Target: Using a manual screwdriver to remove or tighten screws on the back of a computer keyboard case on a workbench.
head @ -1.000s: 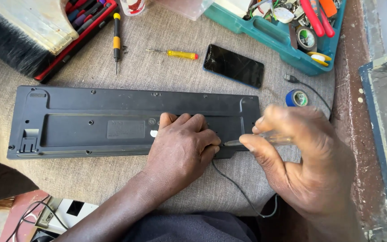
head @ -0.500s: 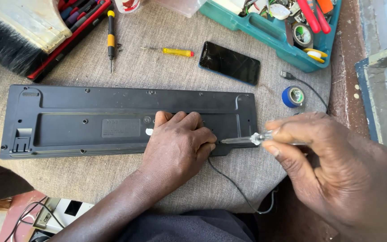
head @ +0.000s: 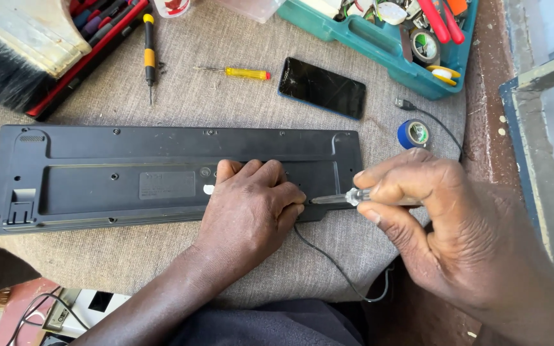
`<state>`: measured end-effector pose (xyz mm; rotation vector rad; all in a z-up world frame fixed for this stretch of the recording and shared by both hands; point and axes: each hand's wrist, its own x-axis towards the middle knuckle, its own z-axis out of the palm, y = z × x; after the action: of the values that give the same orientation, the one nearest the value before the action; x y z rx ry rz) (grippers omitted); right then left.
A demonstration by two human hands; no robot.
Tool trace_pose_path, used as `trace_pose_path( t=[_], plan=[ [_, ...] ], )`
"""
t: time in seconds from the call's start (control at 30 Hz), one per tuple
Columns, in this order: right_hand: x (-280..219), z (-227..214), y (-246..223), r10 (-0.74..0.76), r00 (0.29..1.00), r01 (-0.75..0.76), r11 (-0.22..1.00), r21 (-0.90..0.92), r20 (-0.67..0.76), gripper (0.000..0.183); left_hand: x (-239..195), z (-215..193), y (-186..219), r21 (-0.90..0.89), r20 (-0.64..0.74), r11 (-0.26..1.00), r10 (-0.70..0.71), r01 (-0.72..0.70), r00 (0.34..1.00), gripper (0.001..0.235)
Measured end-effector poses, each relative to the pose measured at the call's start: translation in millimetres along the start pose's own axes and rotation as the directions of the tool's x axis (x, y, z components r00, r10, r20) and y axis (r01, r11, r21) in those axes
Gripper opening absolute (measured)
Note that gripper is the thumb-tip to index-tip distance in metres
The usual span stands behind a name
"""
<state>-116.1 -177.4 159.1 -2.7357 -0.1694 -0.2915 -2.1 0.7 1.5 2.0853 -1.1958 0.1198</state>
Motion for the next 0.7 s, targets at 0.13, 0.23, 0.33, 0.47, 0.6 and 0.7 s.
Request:
trace_pose_path(
  t=[0.13,0.23,0.33,0.47,0.6,0.7],
  plan=[
    [1.6,7.3,-9.7,0.104,0.994,-0.108,0.987,-0.122,-0.041,0.028,3.4,-1.1,-1.2,-0.015,-0.003,1.000,0.000,0.000,1.000,0.016],
    [-1.5,17.5,-14.7,0.170,0.981,-0.185,0.963,-0.194,-0.090,0.031,1.0,-1.7,-1.6,-0.008,-0.011,1.000,0.004,-0.004,1.000,0.014],
    [-6.1,26.2,-21.2,0.277,0.948,-0.310,0.918,-0.249,-0.158,0.035,0.5,-1.6,-1.4,0.000,-0.029,1.000,0.005,-0.005,1.000,0.013],
    [-8.5,37.1,-31.0,0.580,0.757,-0.652,0.704,-0.281,-0.300,0.043,1.7,-1.9,-0.2,-0.002,-0.030,1.000,-0.001,0.001,1.000,0.015],
    [-9.3,40.8,-34.2,0.617,0.725,-0.688,0.661,-0.299,-0.304,0.049,1.7,-2.4,-0.1,0.013,-0.019,1.000,0.006,-0.006,1.000,0.013],
    [-11.2,44.2,-36.1,0.543,0.757,-0.649,0.690,-0.321,-0.364,0.045,1.7,-2.5,0.4,0.030,-0.031,1.000,0.004,-0.003,1.000,0.016]
  ],
)
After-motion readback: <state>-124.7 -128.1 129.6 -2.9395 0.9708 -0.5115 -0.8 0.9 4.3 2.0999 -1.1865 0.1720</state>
